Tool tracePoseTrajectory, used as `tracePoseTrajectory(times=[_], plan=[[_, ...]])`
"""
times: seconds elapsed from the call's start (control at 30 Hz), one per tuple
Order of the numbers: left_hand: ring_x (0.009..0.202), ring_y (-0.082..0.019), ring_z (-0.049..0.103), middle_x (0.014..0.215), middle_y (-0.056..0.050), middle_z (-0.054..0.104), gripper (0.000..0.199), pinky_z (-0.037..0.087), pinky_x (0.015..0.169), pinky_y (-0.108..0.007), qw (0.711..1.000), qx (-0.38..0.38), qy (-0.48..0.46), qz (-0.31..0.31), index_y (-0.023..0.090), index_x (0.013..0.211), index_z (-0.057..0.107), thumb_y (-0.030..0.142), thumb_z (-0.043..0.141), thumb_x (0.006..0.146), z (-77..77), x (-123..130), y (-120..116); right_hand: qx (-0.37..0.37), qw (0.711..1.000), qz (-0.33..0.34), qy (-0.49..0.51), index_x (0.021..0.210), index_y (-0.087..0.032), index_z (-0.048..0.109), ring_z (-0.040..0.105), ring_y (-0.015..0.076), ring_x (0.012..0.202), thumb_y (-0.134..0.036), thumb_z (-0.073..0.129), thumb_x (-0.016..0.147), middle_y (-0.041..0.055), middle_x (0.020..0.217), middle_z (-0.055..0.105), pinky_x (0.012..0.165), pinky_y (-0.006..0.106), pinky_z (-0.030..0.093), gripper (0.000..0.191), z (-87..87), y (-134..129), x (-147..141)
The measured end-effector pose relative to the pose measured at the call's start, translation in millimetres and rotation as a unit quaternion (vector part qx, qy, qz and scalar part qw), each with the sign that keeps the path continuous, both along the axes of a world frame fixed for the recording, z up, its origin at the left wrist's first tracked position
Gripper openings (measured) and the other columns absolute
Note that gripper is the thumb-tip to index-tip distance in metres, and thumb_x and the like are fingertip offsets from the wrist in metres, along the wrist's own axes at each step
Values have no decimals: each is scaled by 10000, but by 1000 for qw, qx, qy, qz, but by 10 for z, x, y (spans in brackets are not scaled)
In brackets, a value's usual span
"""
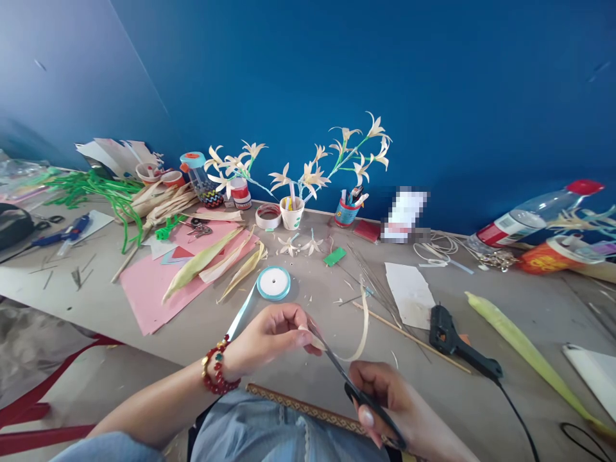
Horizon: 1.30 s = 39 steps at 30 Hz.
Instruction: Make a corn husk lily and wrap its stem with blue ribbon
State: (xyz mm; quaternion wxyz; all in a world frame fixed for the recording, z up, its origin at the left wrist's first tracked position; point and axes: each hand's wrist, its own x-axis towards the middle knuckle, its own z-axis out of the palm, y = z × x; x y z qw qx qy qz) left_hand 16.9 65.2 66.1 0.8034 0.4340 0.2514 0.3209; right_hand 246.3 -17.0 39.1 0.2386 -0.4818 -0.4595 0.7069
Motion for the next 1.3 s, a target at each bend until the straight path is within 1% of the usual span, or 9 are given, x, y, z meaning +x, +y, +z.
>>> tracePoseTrajectory(times=[0.17,0.33,0.57,0.7,0.77,0.9,1.03,1.17,1.3], plan=[[793,-174,690,883,-91,695,277,553,804,-340,1000,1,6,-13,131,705,546,294,746,806,19,-5,11,4,1000,1,-13,616,-217,387,366,41,385,-795,717,537,-84,465,465,398,185,232,670,-29,-19,30],[784,-178,694,883,-94,705,293,548,795,-341,1000,2,12,-10,136,696,547,315,757,793,25,-5,19,4,1000,-13,-14,602,-222,390,372,45,370,-694,747,567,-81,445,474,383,180,230,593,-110,-22,38],[799,-200,704,887,-102,715,293,543,794,-357,1000,4,22,-15,143,705,548,325,763,786,6,-22,27,8,999,-21,-27,592,-231,374,342,43,349,-590,771,585,-94,419,441,368,174,237,535,-125,-30,37],[802,-203,706,887,-96,715,271,549,793,-366,1000,4,15,-13,141,727,567,317,767,782,-18,-16,23,12,999,-23,-23,603,-236,353,319,38,340,-623,761,609,-105,437,422,369,178,257,562,-161,-47,56],[792,-200,710,882,-87,714,264,552,790,-362,1000,2,12,-8,139,735,577,313,771,779,-34,-10,20,15,1000,-16,-21,610,-233,359,340,40,346,-662,745,616,-98,463,442,374,180,255,577,-161,-46,62],[809,-200,718,892,-87,714,255,544,795,-339,1000,7,20,-10,132,741,582,302,766,786,-54,-4,11,18,1000,8,-12,626,-222,389,413,52,384,-744,711,606,-70,501,493,394,180,248,614,-102,-21,61],[801,-197,717,880,-89,718,255,530,770,-313,999,5,26,-19,133,750,581,301,770,783,-60,1,2,18,1000,8,-15,625,-216,400,402,53,393,-783,710,570,-65,478,498,409,187,239,648,-61,-4,48],[764,-178,694,867,-81,712,277,529,740,-301,999,-11,39,15,135,730,581,318,786,760,-74,28,-3,4,1000,-9,-5,625,-219,389,396,48,383,-815,712,521,-74,485,482,405,189,237,686,-89,-15,10],[706,-132,639,860,-71,695,250,495,682,-248,997,6,41,59,133,751,599,316,766,784,-90,53,-3,20,999,-46,11,654,-224,386,372,53,389,-814,675,590,-81,501,454,423,204,253,661,-100,-10,-13]])
